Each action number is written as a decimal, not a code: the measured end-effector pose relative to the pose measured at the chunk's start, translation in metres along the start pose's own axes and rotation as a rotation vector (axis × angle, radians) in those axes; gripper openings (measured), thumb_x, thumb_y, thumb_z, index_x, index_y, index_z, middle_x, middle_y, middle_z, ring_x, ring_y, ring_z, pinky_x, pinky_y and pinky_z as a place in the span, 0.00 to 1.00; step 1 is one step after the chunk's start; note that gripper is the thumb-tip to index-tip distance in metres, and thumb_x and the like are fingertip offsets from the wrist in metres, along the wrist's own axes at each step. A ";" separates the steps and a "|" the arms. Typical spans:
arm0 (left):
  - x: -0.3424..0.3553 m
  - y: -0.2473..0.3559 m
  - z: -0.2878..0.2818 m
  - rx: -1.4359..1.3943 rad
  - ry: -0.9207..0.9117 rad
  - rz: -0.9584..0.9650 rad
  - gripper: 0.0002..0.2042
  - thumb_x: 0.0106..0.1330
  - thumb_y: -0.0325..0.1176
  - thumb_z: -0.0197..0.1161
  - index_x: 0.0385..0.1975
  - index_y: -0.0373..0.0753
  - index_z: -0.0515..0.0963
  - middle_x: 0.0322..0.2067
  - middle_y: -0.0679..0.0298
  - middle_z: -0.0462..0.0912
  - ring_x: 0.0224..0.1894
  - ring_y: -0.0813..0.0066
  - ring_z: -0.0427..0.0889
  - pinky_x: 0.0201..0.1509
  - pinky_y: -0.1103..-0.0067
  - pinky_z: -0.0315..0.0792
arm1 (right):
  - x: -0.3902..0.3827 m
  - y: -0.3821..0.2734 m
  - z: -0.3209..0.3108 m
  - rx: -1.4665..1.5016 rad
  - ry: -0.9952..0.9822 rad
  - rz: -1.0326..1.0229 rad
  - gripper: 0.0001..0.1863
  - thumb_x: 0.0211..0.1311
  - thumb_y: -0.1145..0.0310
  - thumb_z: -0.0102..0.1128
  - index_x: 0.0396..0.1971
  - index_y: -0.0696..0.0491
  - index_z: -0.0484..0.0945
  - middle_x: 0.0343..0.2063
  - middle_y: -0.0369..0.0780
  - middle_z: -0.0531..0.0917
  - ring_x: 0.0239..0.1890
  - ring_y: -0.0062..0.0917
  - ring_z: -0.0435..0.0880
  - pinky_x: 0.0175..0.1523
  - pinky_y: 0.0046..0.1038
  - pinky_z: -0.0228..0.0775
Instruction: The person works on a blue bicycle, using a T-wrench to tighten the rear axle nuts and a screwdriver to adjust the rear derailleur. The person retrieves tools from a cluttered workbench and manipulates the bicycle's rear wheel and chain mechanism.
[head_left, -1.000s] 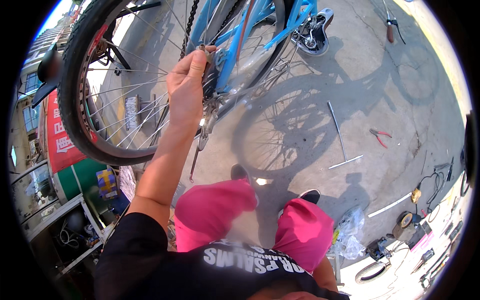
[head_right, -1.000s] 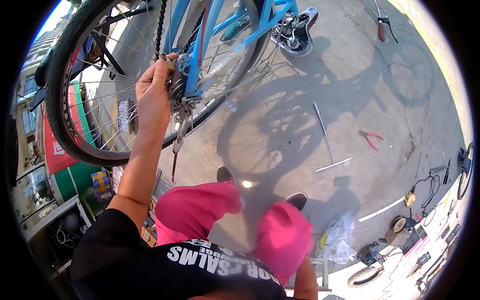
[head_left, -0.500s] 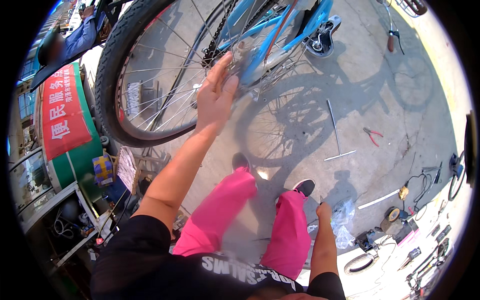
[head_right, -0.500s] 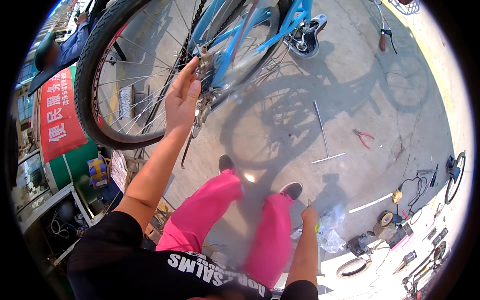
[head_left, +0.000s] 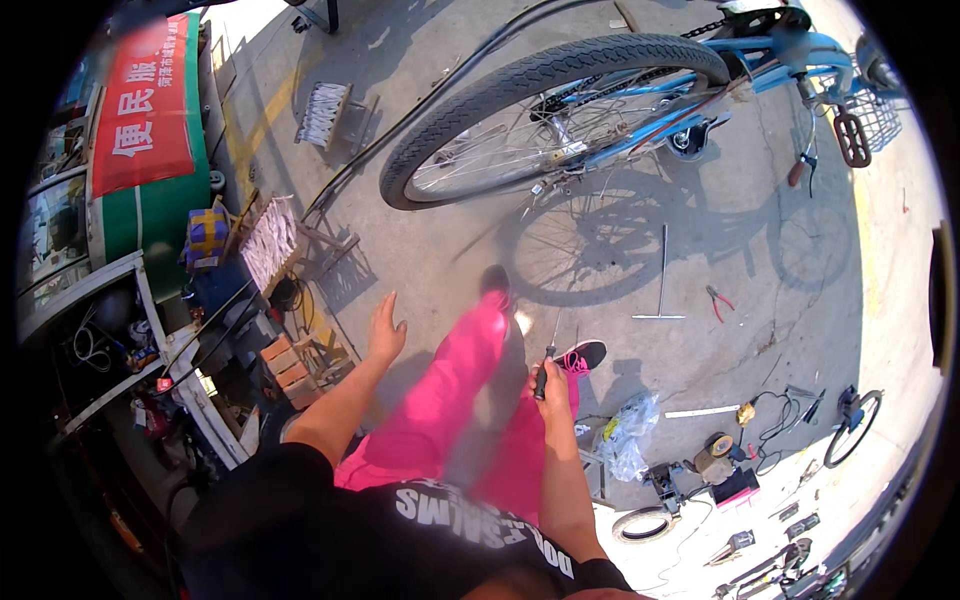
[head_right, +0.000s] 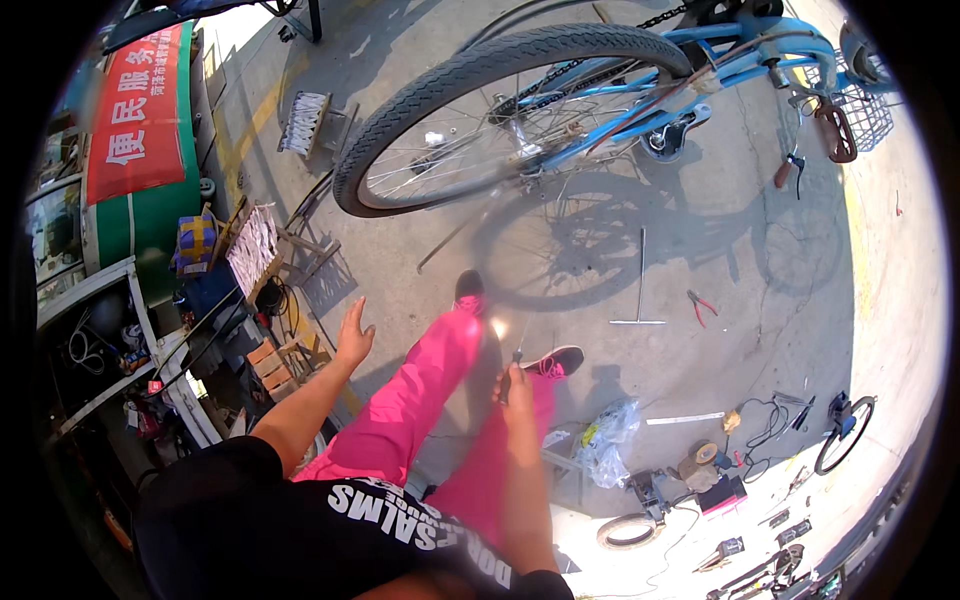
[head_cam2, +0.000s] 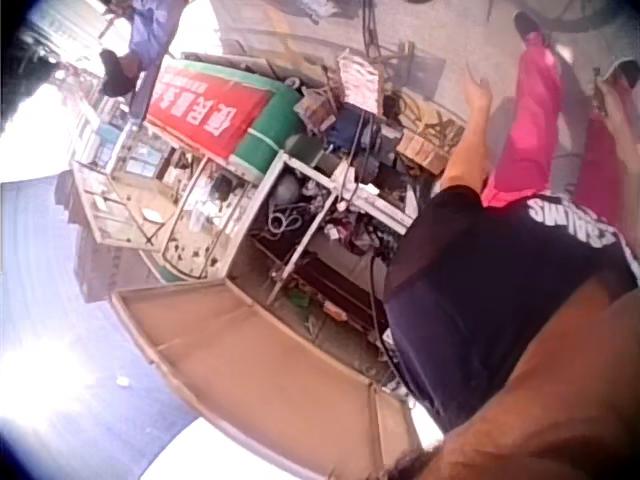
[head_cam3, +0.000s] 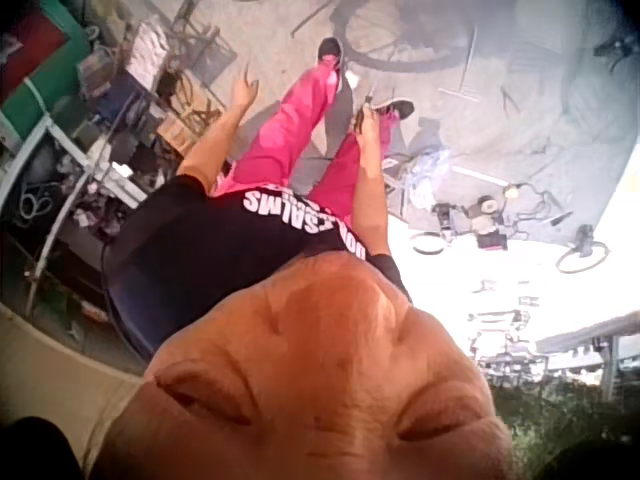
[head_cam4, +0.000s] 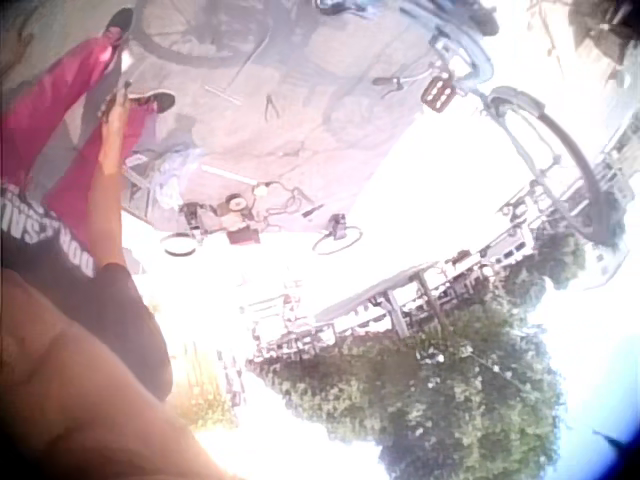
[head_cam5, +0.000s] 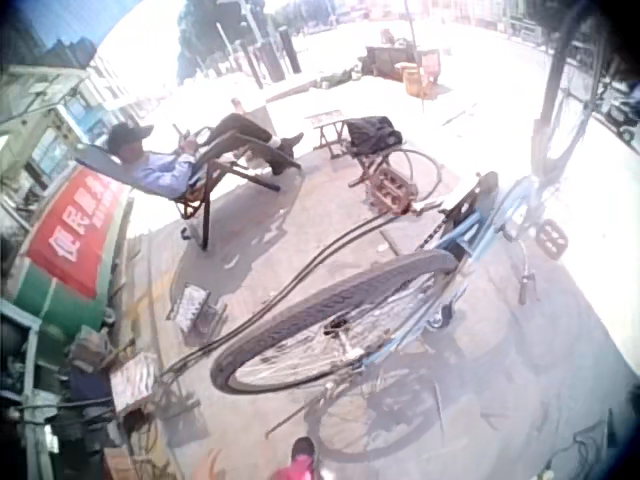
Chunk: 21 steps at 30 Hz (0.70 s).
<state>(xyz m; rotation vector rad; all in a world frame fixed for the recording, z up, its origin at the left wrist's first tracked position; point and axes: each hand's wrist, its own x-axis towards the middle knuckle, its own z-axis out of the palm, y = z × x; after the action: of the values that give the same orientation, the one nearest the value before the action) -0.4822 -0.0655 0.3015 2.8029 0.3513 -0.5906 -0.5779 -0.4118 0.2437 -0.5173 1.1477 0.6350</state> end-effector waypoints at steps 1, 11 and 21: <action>-0.012 -0.028 -0.008 -0.051 -0.042 -0.247 0.32 0.53 0.29 0.63 0.62 0.43 0.63 0.57 0.47 0.69 0.61 0.52 0.67 0.62 0.67 0.63 | -0.019 -0.002 0.002 -0.027 0.009 -0.007 0.14 0.67 0.55 0.49 0.37 0.53 0.68 0.21 0.37 0.74 0.16 0.23 0.72 0.16 0.26 0.62; -0.159 -0.109 -0.097 -0.488 -0.176 -0.698 0.23 0.55 0.33 0.61 0.53 0.37 0.74 0.47 0.49 0.79 0.51 0.56 0.77 0.55 0.70 0.70 | -0.209 -0.076 -0.045 -0.697 0.299 -0.071 0.17 0.65 0.53 0.48 0.31 0.54 0.69 0.14 0.36 0.71 0.11 0.21 0.69 0.13 0.23 0.59; -0.403 -0.103 -0.110 -1.007 -0.018 -0.859 0.16 0.56 0.36 0.61 0.43 0.37 0.80 0.39 0.54 0.83 0.42 0.63 0.82 0.47 0.72 0.73 | -0.246 -0.185 0.003 -2.549 -0.245 -0.170 0.17 0.63 0.59 0.48 0.23 0.57 0.75 0.12 0.39 0.74 0.13 0.25 0.74 0.19 0.31 0.67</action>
<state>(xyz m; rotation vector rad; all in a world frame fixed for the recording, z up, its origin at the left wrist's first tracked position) -0.8303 -0.0089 0.5491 1.5927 1.4046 -0.3980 -0.5144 -0.5906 0.4861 -2.4256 -0.6463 1.6946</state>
